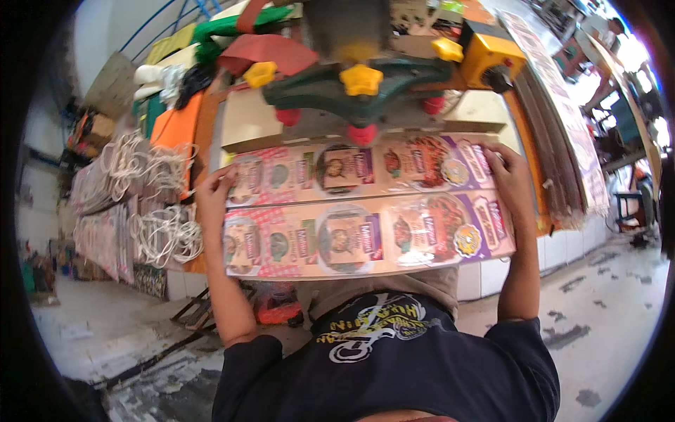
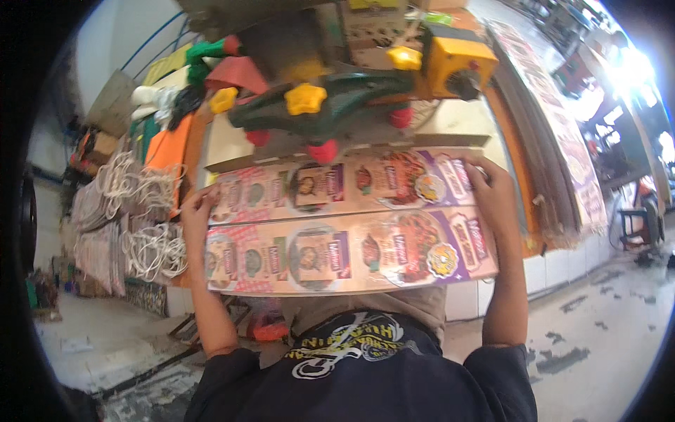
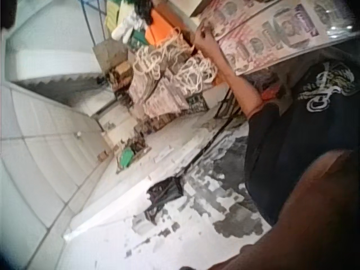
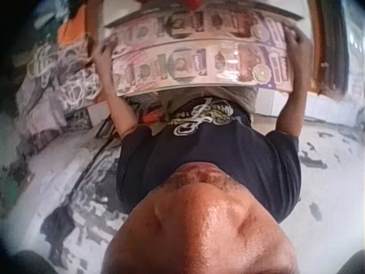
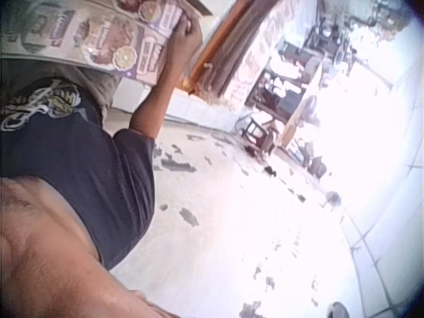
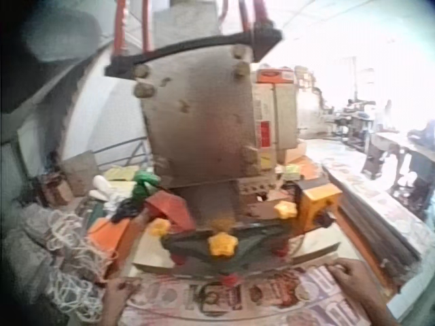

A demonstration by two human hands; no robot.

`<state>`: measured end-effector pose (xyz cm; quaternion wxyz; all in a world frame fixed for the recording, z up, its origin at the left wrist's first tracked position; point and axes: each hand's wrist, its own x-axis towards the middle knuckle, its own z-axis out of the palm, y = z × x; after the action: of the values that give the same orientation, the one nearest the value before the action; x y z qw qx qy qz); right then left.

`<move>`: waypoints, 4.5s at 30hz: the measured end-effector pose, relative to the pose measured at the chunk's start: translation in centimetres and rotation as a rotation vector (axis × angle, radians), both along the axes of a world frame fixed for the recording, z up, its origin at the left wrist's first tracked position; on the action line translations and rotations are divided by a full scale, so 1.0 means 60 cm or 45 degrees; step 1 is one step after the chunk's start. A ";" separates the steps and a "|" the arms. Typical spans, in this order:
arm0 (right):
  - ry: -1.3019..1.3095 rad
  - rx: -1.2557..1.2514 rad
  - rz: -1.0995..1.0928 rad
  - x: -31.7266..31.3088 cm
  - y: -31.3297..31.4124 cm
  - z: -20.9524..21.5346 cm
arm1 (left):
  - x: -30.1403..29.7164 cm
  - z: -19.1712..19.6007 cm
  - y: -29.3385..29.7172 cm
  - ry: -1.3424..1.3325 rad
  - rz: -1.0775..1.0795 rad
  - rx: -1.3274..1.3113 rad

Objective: The person positions sheets of plastic packaging under a mechanical press, aligns them by hand, and then pushes a stack of the sheets under the machine.

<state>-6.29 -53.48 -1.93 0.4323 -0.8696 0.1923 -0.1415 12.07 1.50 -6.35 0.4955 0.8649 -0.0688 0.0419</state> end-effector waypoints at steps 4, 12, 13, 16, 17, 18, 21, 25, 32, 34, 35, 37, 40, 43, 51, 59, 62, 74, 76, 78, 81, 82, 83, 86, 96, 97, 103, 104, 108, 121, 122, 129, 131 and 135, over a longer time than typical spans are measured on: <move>-0.007 0.077 0.020 -0.002 -0.014 -0.015 | 0.000 0.008 -0.011 -0.008 0.003 -0.027; -0.039 0.101 0.046 0.002 -0.010 -0.015 | -0.013 0.023 -0.026 0.062 0.044 -0.050; -0.040 0.098 0.051 0.002 -0.009 -0.013 | -0.012 0.021 -0.023 0.056 0.036 -0.062; -0.043 0.096 0.057 0.001 -0.007 -0.010 | -0.009 0.015 -0.017 0.055 0.018 -0.086; -0.045 0.099 0.055 0.001 -0.009 -0.013 | -0.009 0.015 -0.018 0.065 0.017 -0.086; -0.047 0.103 0.053 0.001 -0.011 -0.015 | -0.009 0.016 -0.019 0.076 0.017 -0.087; -0.077 0.063 0.084 0.002 -0.015 -0.019 | -0.006 0.011 -0.014 0.071 0.014 -0.082; -0.057 0.072 0.068 0.001 -0.007 -0.010 | -0.008 0.011 -0.017 0.043 0.011 -0.099; -0.005 0.120 0.049 -0.001 -0.002 -0.004 | -0.012 0.019 -0.021 0.042 0.015 -0.087; 0.002 0.114 0.053 -0.001 -0.004 -0.005 | -0.015 0.022 -0.023 0.037 0.026 -0.061; -0.008 0.106 0.061 -0.001 -0.005 -0.008 | -0.016 0.025 -0.024 0.029 0.031 -0.034; -0.010 0.135 0.062 -0.001 -0.006 -0.011 | -0.013 0.021 -0.022 0.028 0.023 -0.042; -0.030 0.107 0.059 -0.005 -0.008 -0.010 | -0.003 0.011 -0.014 0.004 0.001 -0.029; 0.011 0.053 0.017 -0.005 -0.001 0.001 | 0.003 0.006 -0.004 0.003 -0.001 0.057; 0.014 -0.066 -0.017 -0.001 -0.012 -0.007 | 0.007 0.001 0.014 0.091 -0.097 0.026; -0.042 -0.061 -0.019 -0.004 -0.018 -0.018 | -0.003 0.014 -0.011 0.060 -0.027 -0.035; -0.006 0.014 -0.033 -0.003 -0.016 -0.013 | -0.001 0.010 -0.008 0.059 -0.028 -0.052; 0.005 -0.098 -0.015 -0.002 -0.019 -0.016 | 0.005 -0.001 0.003 0.045 -0.068 -0.063; 0.009 -0.110 -0.022 -0.002 -0.019 -0.015 | 0.003 0.003 -0.003 0.044 -0.061 -0.057; 0.000 -0.116 -0.023 -0.002 -0.019 -0.018 | -0.002 0.010 -0.013 0.049 -0.049 -0.069; -0.028 -0.103 -0.024 -0.001 -0.021 -0.022 | -0.006 0.016 -0.013 0.065 -0.033 -0.039; -0.033 -0.087 -0.029 -0.001 -0.020 -0.022 | -0.006 0.018 -0.014 0.079 -0.030 -0.034; -0.039 -0.071 -0.035 -0.001 -0.020 -0.022 | -0.006 0.020 -0.015 0.092 -0.027 -0.029; -0.048 -0.049 -0.035 -0.001 -0.022 -0.028 | -0.006 0.021 -0.014 0.093 -0.023 -0.034; -0.003 -0.063 -0.035 -0.004 -0.016 -0.014 | -0.005 0.018 -0.017 0.081 -0.006 -0.056; 0.002 -0.064 -0.032 -0.003 -0.016 -0.012 | -0.004 0.017 -0.015 0.077 -0.014 -0.057; 0.039 -0.041 -0.037 -0.002 -0.015 -0.010 | 0.003 0.004 -0.003 0.064 -0.046 -0.107; 0.033 -0.046 -0.036 -0.003 -0.016 -0.010 | 0.004 0.005 -0.003 0.064 -0.048 -0.100; 0.036 -0.040 -0.037 -0.002 -0.014 -0.010 | 0.004 0.000 0.000 0.058 -0.062 -0.117; 0.007 -0.092 -0.053 -0.002 -0.011 -0.011 | 0.001 0.001 0.009 0.144 -0.056 -0.020; 0.008 -0.079 -0.032 0.001 -0.006 -0.010 | 0.000 0.003 0.015 0.083 -0.103 0.024; 0.006 -0.083 0.048 0.002 -0.009 -0.007 | -0.001 0.007 -0.004 0.018 -0.023 -0.027; 0.013 -0.019 0.051 -0.001 -0.009 -0.006 | 0.001 0.006 -0.008 0.001 -0.032 -0.024; 0.001 -0.032 0.073 0.002 -0.005 -0.003 | -0.007 0.016 -0.009 0.049 -0.025 -0.051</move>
<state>-6.19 -53.78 -2.10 0.4253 -0.8801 0.1657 -0.1310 11.68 0.96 -5.40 0.5145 0.8546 -0.0668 0.0218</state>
